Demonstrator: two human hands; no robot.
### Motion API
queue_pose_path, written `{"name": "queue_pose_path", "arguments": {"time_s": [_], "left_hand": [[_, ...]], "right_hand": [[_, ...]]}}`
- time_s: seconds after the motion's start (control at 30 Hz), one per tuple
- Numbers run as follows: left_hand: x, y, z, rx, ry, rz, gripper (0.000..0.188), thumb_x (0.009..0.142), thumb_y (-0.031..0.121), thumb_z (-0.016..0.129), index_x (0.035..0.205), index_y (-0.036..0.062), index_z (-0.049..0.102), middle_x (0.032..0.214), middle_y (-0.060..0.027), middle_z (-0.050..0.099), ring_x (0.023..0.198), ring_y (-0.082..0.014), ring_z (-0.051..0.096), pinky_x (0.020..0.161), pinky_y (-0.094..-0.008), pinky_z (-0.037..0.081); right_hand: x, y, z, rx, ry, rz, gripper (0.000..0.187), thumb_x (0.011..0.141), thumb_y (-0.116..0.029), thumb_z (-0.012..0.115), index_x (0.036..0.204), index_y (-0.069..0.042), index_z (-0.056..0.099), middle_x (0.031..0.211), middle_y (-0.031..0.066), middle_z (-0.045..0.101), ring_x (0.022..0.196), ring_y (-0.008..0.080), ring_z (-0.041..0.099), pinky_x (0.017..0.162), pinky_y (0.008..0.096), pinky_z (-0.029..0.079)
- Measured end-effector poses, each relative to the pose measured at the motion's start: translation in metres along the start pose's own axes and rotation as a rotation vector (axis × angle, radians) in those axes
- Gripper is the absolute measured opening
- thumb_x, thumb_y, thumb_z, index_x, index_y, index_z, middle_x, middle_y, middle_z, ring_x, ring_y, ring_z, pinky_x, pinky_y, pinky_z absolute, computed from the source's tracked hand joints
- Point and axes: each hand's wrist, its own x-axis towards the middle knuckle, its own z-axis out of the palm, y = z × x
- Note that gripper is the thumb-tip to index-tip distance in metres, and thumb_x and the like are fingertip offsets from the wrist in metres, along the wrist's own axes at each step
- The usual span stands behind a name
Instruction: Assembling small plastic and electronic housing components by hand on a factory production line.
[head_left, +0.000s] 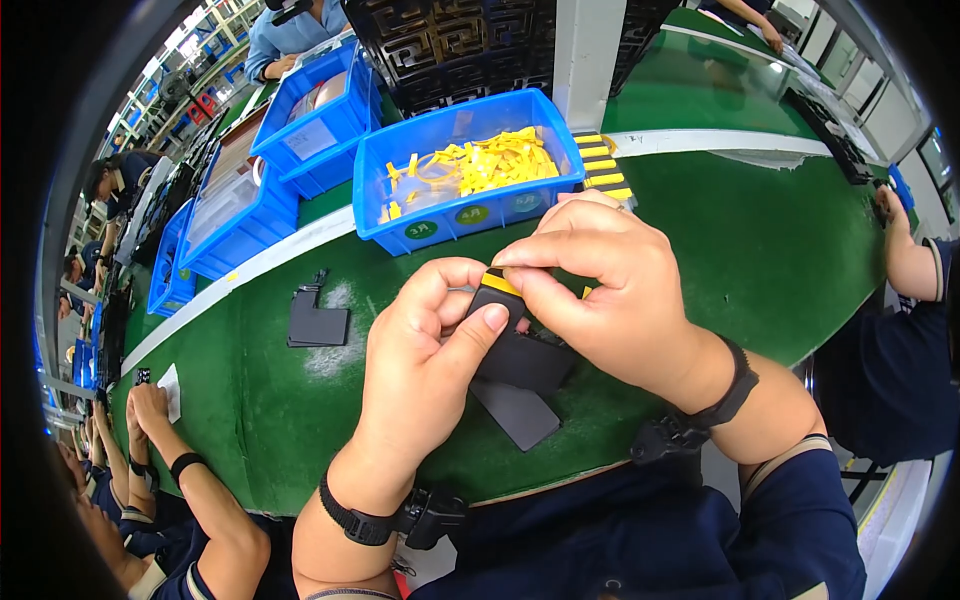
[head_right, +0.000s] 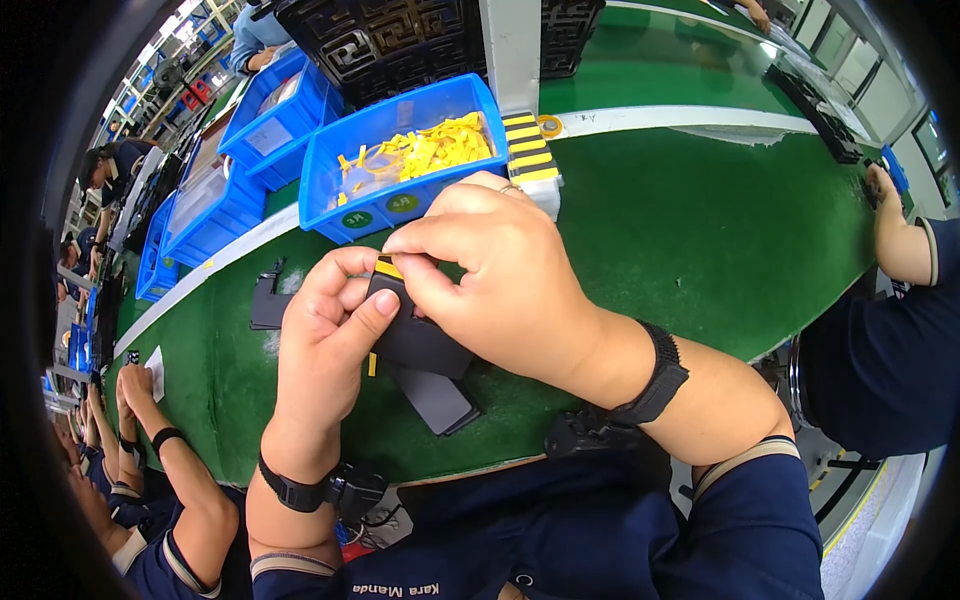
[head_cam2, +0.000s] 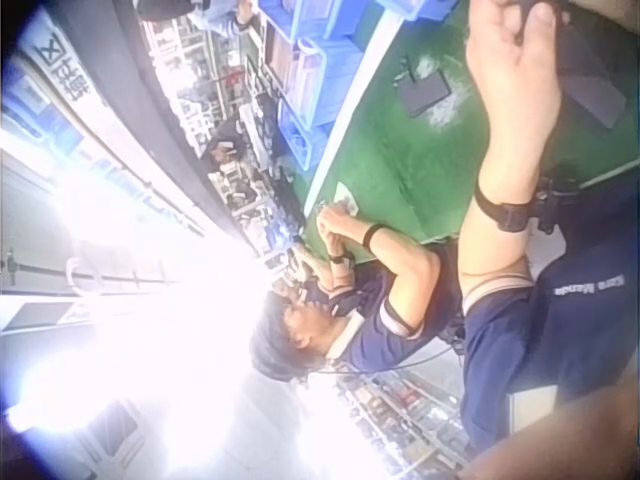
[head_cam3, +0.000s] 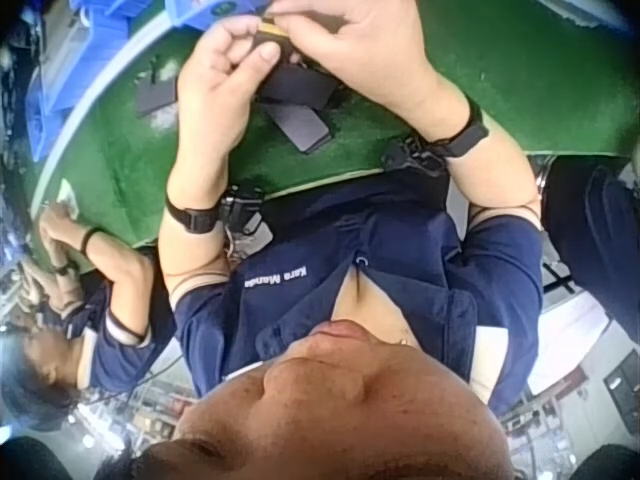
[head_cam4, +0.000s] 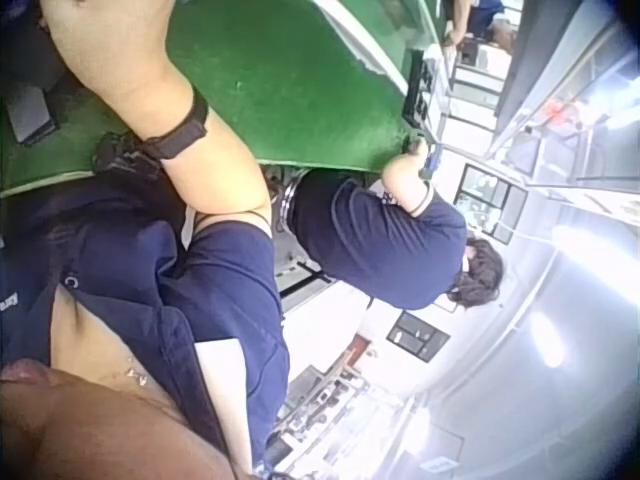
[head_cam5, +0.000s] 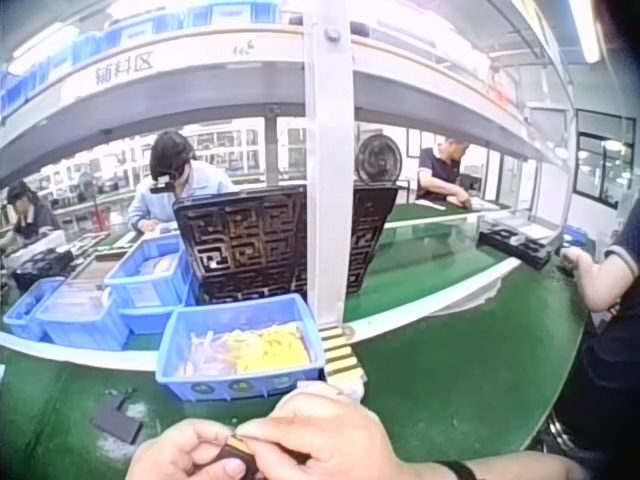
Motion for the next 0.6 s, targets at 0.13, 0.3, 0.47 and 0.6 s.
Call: {"name": "queue_pose_path", "arguments": {"time_s": [0.13, 0.3, 0.47, 0.6], "left_hand": [[-0.0006, 0.0009, -0.0014, 0.047, 0.000, -0.019, 0.019, 0.087, 0.002, 0.057, 0.105, -0.0010, 0.050, 0.085, -0.0068, 0.067, 0.077, -0.0058, 0.059, 0.068, -0.0202, 0.046], [-0.0031, 0.0026, 0.0022, 0.099, 0.066, -0.019, 0.024, 0.086, 0.002, 0.059, 0.108, -0.0020, 0.051, 0.085, -0.0060, 0.066, 0.077, -0.0051, 0.058, 0.068, -0.0195, 0.046], [-0.0019, 0.0034, 0.0018, 0.095, 0.090, 0.062, 0.022, 0.086, 0.001, 0.057, 0.107, -0.0030, 0.050, 0.089, -0.0079, 0.067, 0.079, -0.0062, 0.059, 0.070, -0.0205, 0.047], [-0.0007, 0.0027, 0.0011, 0.014, 0.097, 0.037, 0.021, 0.087, -0.001, 0.055, 0.107, -0.0036, 0.050, 0.090, -0.0095, 0.067, 0.081, -0.0080, 0.060, 0.072, -0.0217, 0.049]], "right_hand": [[0.0003, -0.0025, 0.0003, -0.161, -0.011, -0.081, 0.015, 0.063, 0.001, 0.067, 0.078, -0.003, 0.067, 0.070, 0.0060, 0.061, 0.066, 0.0205, 0.058, 0.064, 0.0309, 0.047], [0.0001, -0.0031, 0.0000, -0.223, -0.028, -0.096, 0.015, 0.062, -0.003, 0.070, 0.077, -0.003, 0.065, 0.076, 0.0060, 0.059, 0.071, 0.0220, 0.058, 0.064, 0.0314, 0.047], [0.0021, -0.0012, -0.0050, -0.180, -0.084, -0.061, 0.017, 0.062, -0.003, 0.070, 0.078, -0.004, 0.064, 0.091, 0.0069, 0.059, 0.083, 0.0235, 0.057, 0.072, 0.0335, 0.046], [0.0035, -0.0043, -0.0050, -0.269, -0.091, -0.136, 0.020, 0.061, -0.003, 0.070, 0.079, -0.005, 0.064, 0.094, 0.0064, 0.058, 0.087, 0.0250, 0.057, 0.078, 0.0375, 0.046]]}}
